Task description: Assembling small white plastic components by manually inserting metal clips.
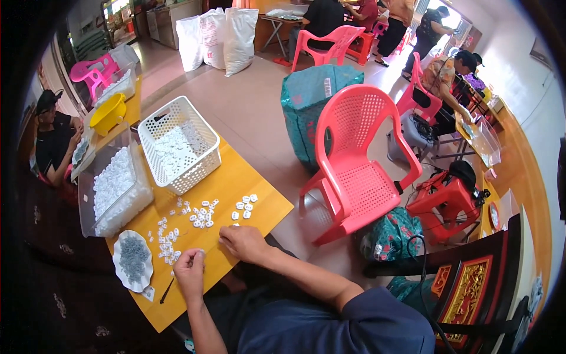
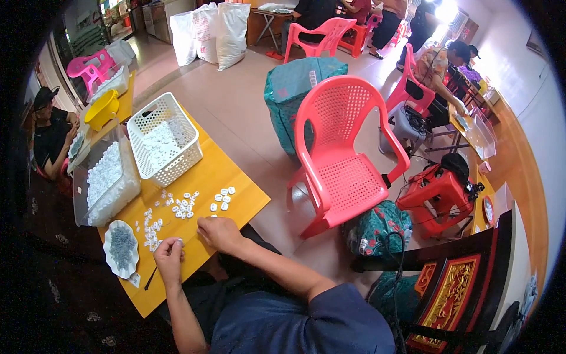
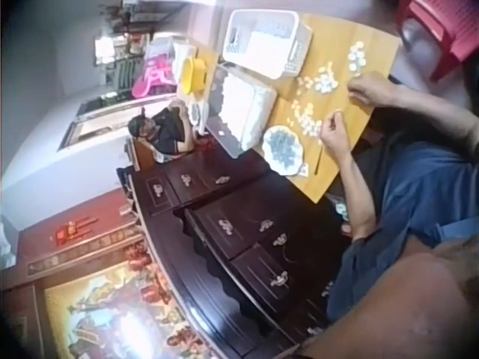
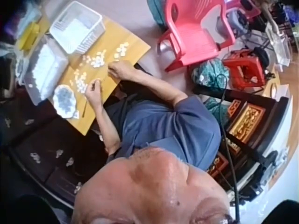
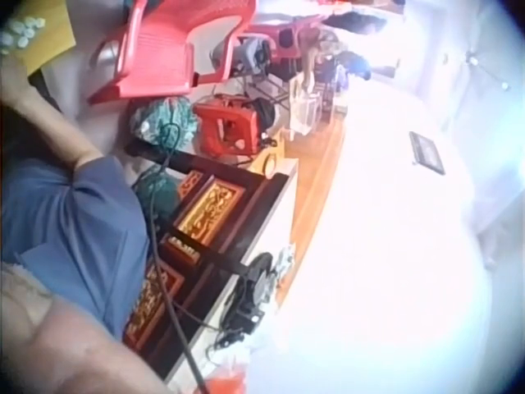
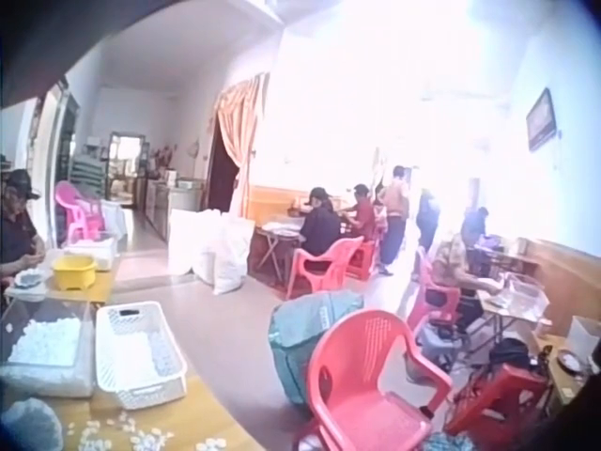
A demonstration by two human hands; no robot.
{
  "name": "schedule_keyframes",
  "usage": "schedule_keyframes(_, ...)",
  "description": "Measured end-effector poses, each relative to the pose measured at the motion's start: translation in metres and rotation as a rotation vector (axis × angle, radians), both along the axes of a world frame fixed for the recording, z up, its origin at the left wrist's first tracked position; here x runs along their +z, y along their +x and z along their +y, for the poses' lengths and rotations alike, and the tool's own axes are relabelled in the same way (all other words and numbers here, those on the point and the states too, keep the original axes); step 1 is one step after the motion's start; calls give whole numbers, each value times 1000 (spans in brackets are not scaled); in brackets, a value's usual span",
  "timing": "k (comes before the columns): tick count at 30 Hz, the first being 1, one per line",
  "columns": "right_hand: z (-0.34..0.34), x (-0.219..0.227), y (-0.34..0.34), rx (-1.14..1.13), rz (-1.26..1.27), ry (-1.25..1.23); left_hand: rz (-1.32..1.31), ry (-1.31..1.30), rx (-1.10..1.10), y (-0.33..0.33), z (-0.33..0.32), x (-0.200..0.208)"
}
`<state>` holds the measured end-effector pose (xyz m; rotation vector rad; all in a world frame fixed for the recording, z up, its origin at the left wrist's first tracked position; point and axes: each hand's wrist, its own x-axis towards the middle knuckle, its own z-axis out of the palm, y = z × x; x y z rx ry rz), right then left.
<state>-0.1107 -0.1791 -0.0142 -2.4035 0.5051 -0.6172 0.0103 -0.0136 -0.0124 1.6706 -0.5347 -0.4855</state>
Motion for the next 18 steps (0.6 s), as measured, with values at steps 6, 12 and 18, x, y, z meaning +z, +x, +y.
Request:
schedule_keyframes(6, 0, -4, 2, -87, 57, -53, 46, -9, -63, -14, -6, 8)
schedule_keyframes(12, 1, 7, 0, -72, -154, 100, -31, -19, -30, -19, -12, 4)
schedule_keyframes(18, 5, 13, 3, 184, -139, 786, 12, -97, 13, -23, -18, 11)
